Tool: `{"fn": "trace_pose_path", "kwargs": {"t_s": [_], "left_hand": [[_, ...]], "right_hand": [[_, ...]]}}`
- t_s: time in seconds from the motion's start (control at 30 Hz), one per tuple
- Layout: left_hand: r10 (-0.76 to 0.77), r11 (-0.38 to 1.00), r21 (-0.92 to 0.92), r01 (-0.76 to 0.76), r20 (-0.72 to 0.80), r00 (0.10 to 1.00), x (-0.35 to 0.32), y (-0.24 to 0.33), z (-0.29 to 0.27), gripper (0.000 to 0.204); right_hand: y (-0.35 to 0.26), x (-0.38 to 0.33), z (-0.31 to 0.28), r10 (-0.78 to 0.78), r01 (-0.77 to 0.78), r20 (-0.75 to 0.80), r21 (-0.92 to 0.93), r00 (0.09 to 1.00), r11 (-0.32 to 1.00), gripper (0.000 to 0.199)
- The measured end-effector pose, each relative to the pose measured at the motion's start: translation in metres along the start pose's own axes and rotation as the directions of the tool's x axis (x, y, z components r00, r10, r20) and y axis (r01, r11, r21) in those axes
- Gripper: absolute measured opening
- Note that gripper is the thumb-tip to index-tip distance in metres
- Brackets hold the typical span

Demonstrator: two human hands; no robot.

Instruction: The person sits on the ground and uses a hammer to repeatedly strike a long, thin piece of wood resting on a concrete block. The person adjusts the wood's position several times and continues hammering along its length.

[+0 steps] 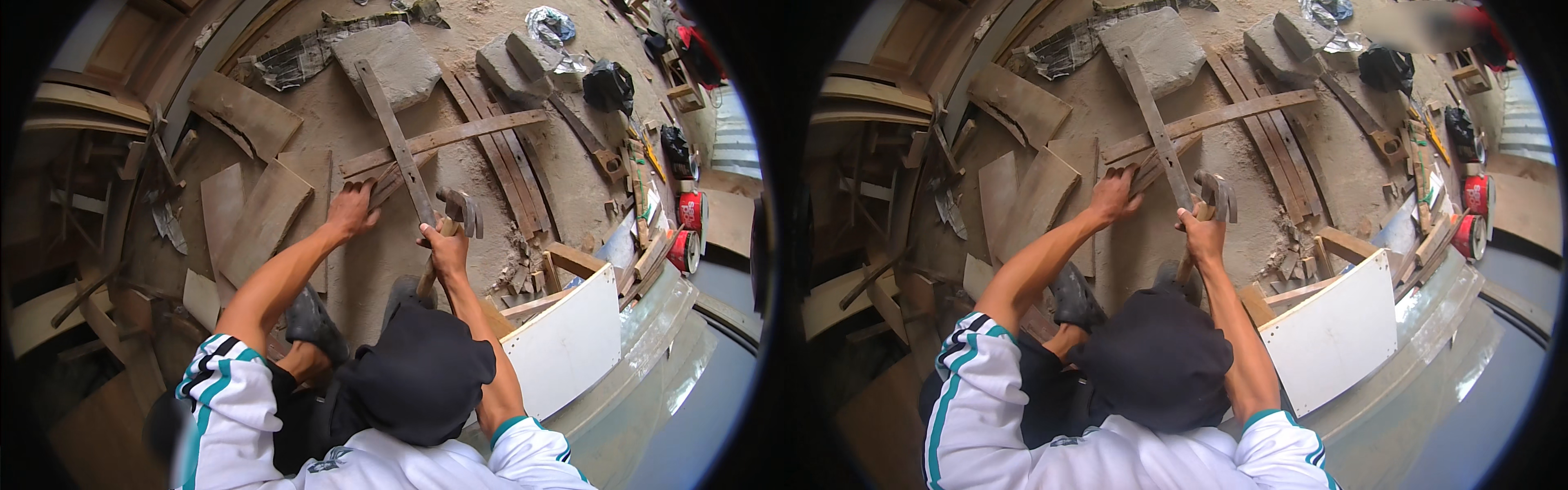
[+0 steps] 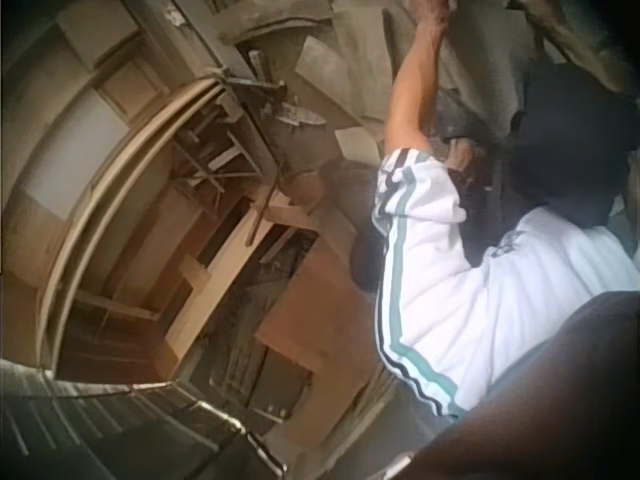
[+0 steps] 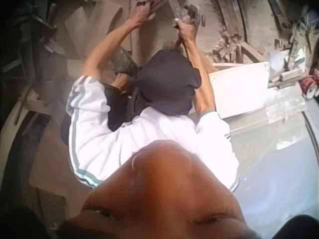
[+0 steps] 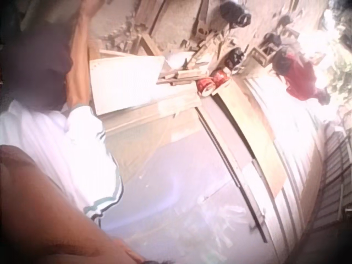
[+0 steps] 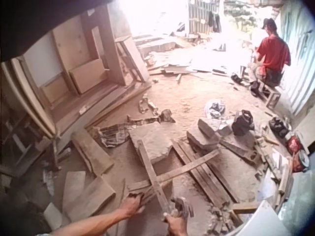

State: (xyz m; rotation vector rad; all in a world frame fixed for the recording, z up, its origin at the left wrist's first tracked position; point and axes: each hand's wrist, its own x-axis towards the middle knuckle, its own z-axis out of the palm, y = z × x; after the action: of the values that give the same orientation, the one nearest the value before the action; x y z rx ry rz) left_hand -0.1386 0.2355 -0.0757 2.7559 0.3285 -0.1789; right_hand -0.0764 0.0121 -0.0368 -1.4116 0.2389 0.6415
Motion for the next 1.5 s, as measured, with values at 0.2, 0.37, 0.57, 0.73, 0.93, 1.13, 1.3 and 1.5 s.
{"fn": "trace_pose_path", "kwargs": {"t_s": [0.2, 0.37, 0.57, 0.73, 0.93, 1.13, 1.3, 1.5], "left_hand": [[0.48, 0.767, 0.361, -0.529, 0.223, 0.848, -0.008, -0.021, -0.051, 0.062], [0.457, 0.833, 0.334, -0.442, 0.036, 0.889, 0.04, -0.019, -0.098, 0.066], [0.042, 0.99, 0.122, -0.066, 0.188, 0.981, 0.059, -0.001, -0.04, 0.053], [0.144, 0.99, 0.012, -0.144, -0.031, 0.989, 0.038, 0.001, -0.009, 0.04], [0.121, 0.989, -0.073, -0.13, -0.109, 0.987, 0.03, -0.006, 0.008, 0.041], [0.124, 0.981, -0.141, -0.132, -0.062, 0.99, 0.036, -0.016, -0.001, 0.044], [0.119, 0.981, -0.163, -0.105, 0.075, 0.99, 0.045, -0.027, -0.01, 0.049], [-0.043, 0.969, -0.232, 0.086, 0.184, 0.982, 0.045, -0.028, -0.025, 0.061]], "right_hand": [[0.042, 0.012, -0.023, -0.017, 0.016, 0.022, 0.054, 1.0, 0.998, 0.025], [0.031, 0.009, -0.025, 0.048, -0.047, 0.007, -0.06, 0.999, 0.997, 0.022], [0.012, 0.021, -0.043, 0.067, -0.037, 0.098, -0.281, 0.993, 0.959, 0.021], [-0.004, 0.015, -0.052, -0.159, 0.265, 0.212, -0.751, 0.964, 0.605, 0.017], [-0.072, -0.01, -0.037, -0.126, 0.137, 0.106, -0.953, 0.986, 0.27, 0.031], [-0.19, -0.024, 0.016, 0.073, 0.001, 0.028, -0.937, 0.997, 0.348, 0.03], [-0.182, -0.013, 0.065, 0.078, -0.045, 0.014, -0.716, 0.997, 0.697, 0.022], [-0.103, -0.017, 0.099, 0.013, -0.011, 0.018, -0.13, 1.0, 0.991, 0.033]]}}
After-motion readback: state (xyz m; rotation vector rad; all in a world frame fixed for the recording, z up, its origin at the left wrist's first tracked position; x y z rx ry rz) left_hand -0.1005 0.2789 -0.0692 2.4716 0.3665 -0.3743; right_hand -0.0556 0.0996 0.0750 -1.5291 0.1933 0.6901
